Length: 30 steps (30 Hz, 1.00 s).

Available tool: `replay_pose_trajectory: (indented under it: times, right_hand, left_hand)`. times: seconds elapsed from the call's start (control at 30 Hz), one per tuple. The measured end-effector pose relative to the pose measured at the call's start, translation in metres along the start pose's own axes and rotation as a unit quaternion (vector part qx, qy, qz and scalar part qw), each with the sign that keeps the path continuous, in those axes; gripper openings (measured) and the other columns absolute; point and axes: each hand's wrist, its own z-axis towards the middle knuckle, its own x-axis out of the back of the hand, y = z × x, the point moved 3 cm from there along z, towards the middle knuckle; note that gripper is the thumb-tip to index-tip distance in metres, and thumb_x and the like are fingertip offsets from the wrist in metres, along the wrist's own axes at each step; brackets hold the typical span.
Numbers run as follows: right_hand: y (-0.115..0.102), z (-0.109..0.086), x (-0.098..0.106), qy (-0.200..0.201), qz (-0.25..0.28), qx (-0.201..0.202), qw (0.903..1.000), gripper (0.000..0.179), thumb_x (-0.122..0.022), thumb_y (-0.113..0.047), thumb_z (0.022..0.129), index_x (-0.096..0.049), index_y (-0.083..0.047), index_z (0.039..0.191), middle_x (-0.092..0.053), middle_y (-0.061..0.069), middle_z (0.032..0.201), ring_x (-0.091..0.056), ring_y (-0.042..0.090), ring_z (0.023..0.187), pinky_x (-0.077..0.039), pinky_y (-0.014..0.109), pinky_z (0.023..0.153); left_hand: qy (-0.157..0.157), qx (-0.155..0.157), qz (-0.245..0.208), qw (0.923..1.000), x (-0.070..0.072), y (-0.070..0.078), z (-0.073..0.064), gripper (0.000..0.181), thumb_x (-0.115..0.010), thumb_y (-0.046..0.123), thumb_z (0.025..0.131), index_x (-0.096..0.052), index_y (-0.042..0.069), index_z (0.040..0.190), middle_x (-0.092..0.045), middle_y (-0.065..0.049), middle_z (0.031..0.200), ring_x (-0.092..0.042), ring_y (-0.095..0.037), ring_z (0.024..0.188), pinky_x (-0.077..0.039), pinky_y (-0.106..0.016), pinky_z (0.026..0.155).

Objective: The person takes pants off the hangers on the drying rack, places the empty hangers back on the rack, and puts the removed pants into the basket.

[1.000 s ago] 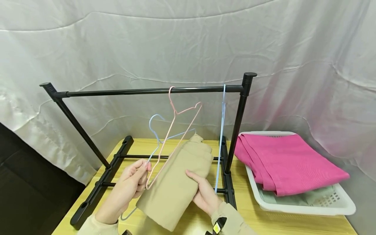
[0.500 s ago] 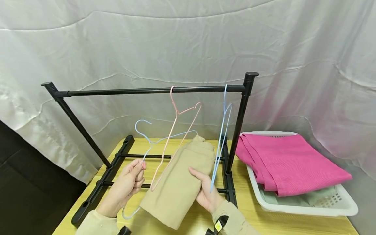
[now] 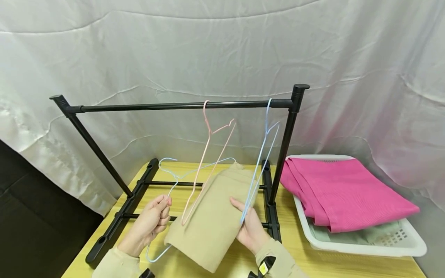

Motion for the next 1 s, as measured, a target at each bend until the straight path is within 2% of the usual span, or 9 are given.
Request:
replay_pose_trajectory:
  times: [0.13,0.3,0.63,0.83,1.0]
  right_hand:
    - [-0.003,-0.006,0.000,-0.049,0.045,0.000,0.9978,0.017,-0.041,-0.023,0.118,-0.054,-0.014,0.124,-0.072,-0.004,0.118,-0.072,0.009,0.111,-0.059,0.024,0.101]
    - [-0.005,-0.010,0.000,-0.101,0.082,0.003,0.9915,0.031,-0.035,-0.022,0.119,-0.063,-0.011,0.118,-0.077,0.000,0.114,-0.076,0.012,0.106,-0.062,0.024,0.093]
    - [-0.004,-0.018,0.010,-0.119,0.094,0.001,0.9885,0.043,-0.026,-0.023,0.120,-0.066,-0.010,0.119,-0.078,0.003,0.115,-0.076,0.014,0.107,-0.062,0.025,0.094]
    - [-0.002,-0.020,0.014,-0.116,0.098,-0.017,0.9882,0.040,-0.026,-0.024,0.119,-0.064,-0.011,0.118,-0.078,0.002,0.114,-0.076,0.013,0.105,-0.062,0.025,0.092]
    - [-0.001,-0.022,0.015,-0.114,0.102,-0.018,0.9881,0.038,-0.028,-0.022,0.119,-0.064,-0.011,0.118,-0.077,0.003,0.114,-0.076,0.014,0.105,-0.062,0.026,0.093]
  left_hand:
    - [0.003,0.012,-0.014,0.9998,0.003,-0.006,0.004,0.023,-0.034,0.018,0.118,-0.048,0.010,0.101,-0.027,0.008,0.061,-0.023,-0.004,0.049,-0.020,-0.016,0.041]
    - [0.018,0.028,-0.040,0.9987,0.007,-0.014,0.008,0.024,-0.034,0.016,0.117,-0.048,0.011,0.099,-0.026,0.008,0.060,-0.022,-0.003,0.048,-0.019,-0.015,0.040]
    - [0.036,0.026,-0.040,0.9982,0.015,-0.018,0.014,0.024,-0.032,0.016,0.117,-0.047,0.010,0.100,-0.028,0.009,0.058,-0.024,-0.002,0.047,-0.021,-0.015,0.041]
    - [0.059,0.018,-0.049,0.9969,0.022,-0.015,0.016,0.025,-0.029,0.016,0.118,-0.046,0.010,0.101,-0.028,0.010,0.057,-0.024,-0.002,0.046,-0.022,-0.015,0.041]
    - [0.069,0.006,-0.039,0.9969,0.028,-0.011,0.017,0.025,-0.028,0.016,0.118,-0.045,0.010,0.100,-0.028,0.010,0.058,-0.024,-0.003,0.047,-0.022,-0.015,0.043]
